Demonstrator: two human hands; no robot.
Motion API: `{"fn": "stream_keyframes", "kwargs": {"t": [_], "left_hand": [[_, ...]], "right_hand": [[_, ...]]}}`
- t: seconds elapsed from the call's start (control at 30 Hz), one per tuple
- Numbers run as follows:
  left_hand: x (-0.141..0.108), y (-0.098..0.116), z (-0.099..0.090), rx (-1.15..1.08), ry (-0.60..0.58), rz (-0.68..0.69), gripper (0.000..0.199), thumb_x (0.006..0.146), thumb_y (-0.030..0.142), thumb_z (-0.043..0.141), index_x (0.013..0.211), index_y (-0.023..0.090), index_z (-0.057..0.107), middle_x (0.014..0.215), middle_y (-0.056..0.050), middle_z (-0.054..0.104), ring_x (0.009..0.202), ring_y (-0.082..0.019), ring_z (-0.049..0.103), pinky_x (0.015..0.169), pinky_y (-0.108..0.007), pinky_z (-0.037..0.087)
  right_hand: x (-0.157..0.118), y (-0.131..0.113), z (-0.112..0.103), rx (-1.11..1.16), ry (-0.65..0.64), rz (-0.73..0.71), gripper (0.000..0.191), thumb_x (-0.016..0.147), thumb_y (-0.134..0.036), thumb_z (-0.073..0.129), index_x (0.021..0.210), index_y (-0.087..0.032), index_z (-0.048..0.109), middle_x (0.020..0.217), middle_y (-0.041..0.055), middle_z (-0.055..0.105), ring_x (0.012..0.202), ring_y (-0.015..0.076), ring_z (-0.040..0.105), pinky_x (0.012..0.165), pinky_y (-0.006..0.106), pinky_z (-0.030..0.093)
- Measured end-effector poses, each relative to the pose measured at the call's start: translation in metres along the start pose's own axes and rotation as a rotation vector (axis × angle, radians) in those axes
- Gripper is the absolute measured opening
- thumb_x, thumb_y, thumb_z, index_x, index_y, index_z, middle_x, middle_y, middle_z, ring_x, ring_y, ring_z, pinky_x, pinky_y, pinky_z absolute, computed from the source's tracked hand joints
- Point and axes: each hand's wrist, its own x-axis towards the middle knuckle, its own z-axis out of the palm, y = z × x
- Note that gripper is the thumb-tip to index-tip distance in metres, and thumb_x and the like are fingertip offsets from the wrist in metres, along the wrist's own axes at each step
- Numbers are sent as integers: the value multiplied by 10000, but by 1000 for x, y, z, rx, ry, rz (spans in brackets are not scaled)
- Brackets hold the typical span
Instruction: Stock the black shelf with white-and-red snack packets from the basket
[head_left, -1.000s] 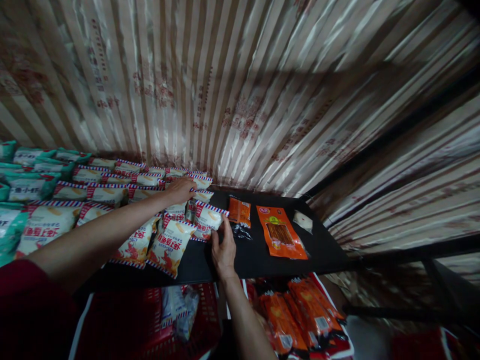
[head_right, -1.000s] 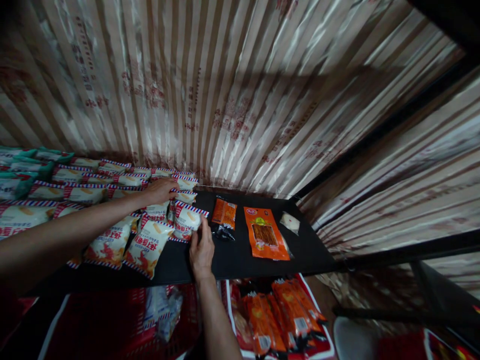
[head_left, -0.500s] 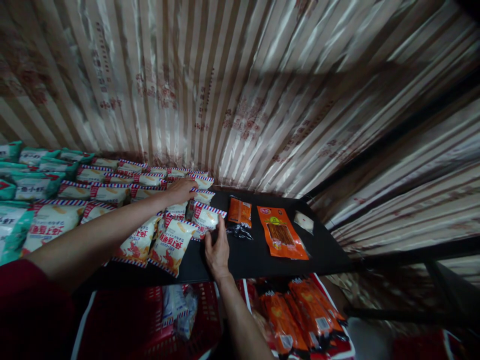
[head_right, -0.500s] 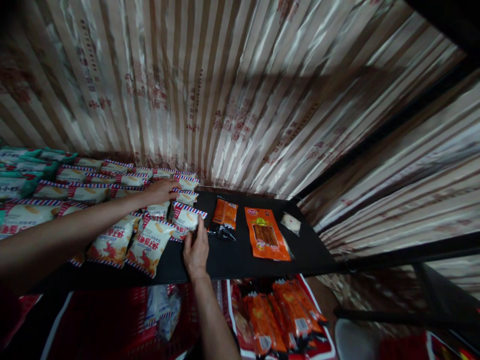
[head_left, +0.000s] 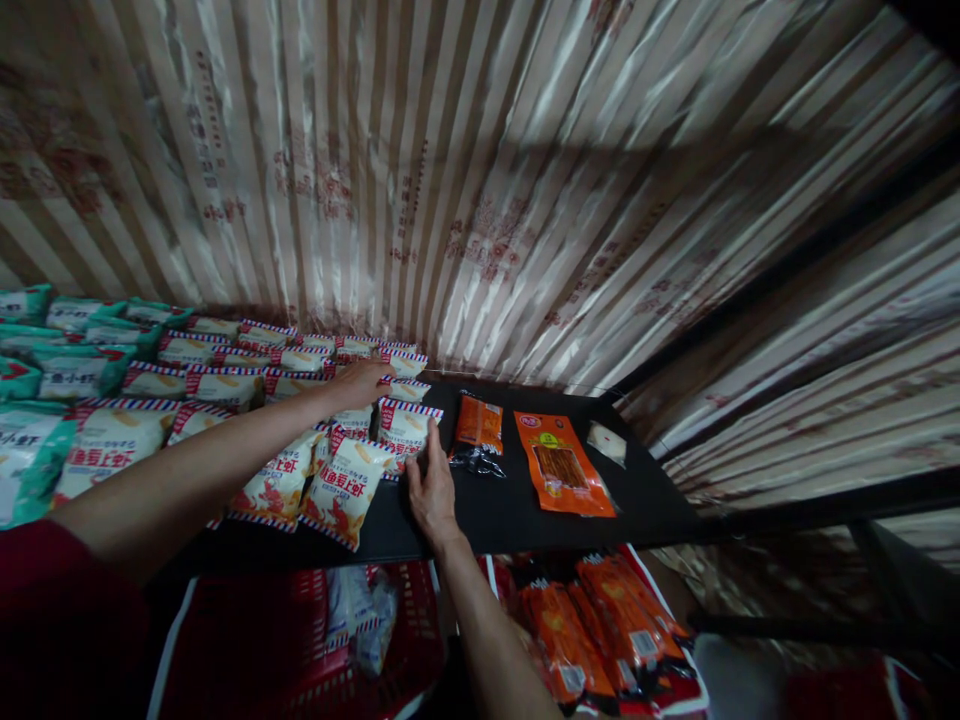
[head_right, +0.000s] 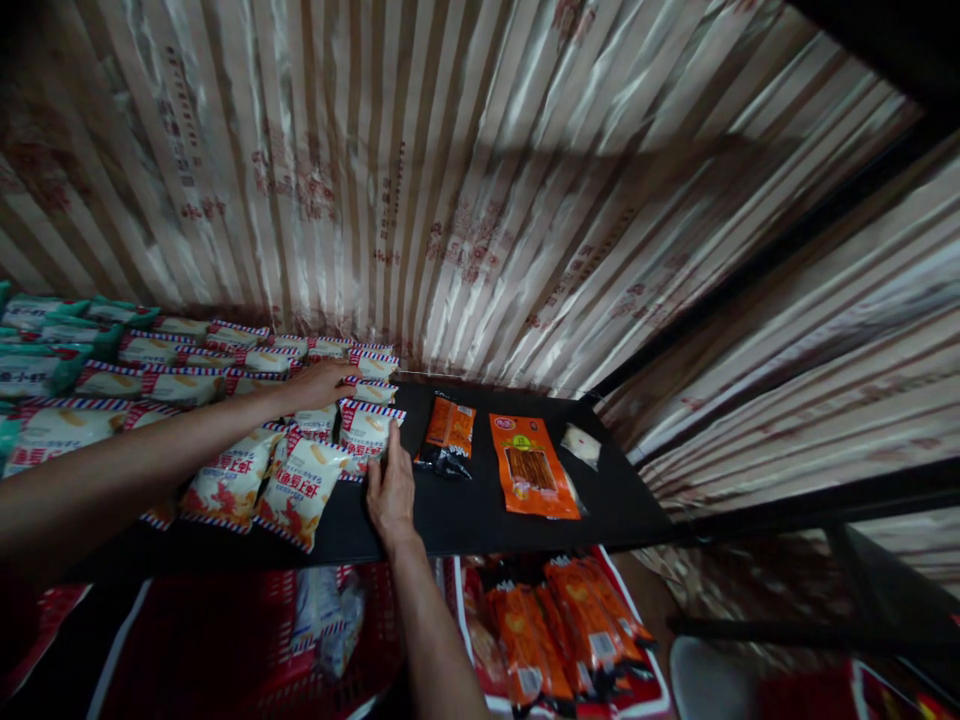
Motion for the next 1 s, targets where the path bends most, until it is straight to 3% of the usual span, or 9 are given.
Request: {"fn": "stream_keyframes", "kwargs": {"t": [0.2, 0.33, 0.57, 0.77, 1.0], "left_hand": [[1, -3, 5, -7, 13, -35, 317, 857, 183, 389, 1088, 194, 606, 1099, -41, 656, 1046, -171, 580, 921, -306, 430], [0, 1, 0, 3, 65, -39, 335, 872, 169, 358, 1117, 167, 585, 1153, -57, 622, 1077, -159, 558, 961, -302, 406], [-11, 13, -10, -8, 125, 1, 288, 868, 161, 377, 1045, 162, 605, 1126, -50, 605, 1069, -156, 547, 971, -305, 399], [-31, 38, -21, 25, 215, 14, 285, 871, 148, 372, 983, 155, 634, 1172, -77, 564, 1087, -185, 532, 957, -327, 421], [-67, 81, -25, -20, 202, 139, 302, 872, 121, 361, 1030, 142, 618, 1159, -82, 576, 1052, -182, 554, 932, -362, 465]], "right_hand": [[-5, 6, 7, 71, 26, 48, 661, 886, -286, 398, 1454, -147, 92, 1472, 126, 285, 1334, 209, 321, 1052, 377, 348], [-8, 8, 8, 123, 62, 73, 729, 872, -317, 448, 1455, -160, 39, 1441, 132, 346, 1311, 197, 365, 1050, 371, 357], [-14, 11, 4, 88, 99, 83, 678, 877, -348, 438, 1444, -136, 133, 1436, 148, 350, 1323, 211, 344, 1066, 409, 334], [-24, 8, -1, 18, 198, 98, 579, 880, -365, 412, 1385, -106, 298, 1397, 158, 400, 1298, 226, 371, 1055, 427, 344], [-47, -10, -9, 13, 277, 55, 451, 890, -326, 373, 1280, -108, 436, 1267, 162, 516, 1214, 217, 452, 1020, 431, 380]]}}
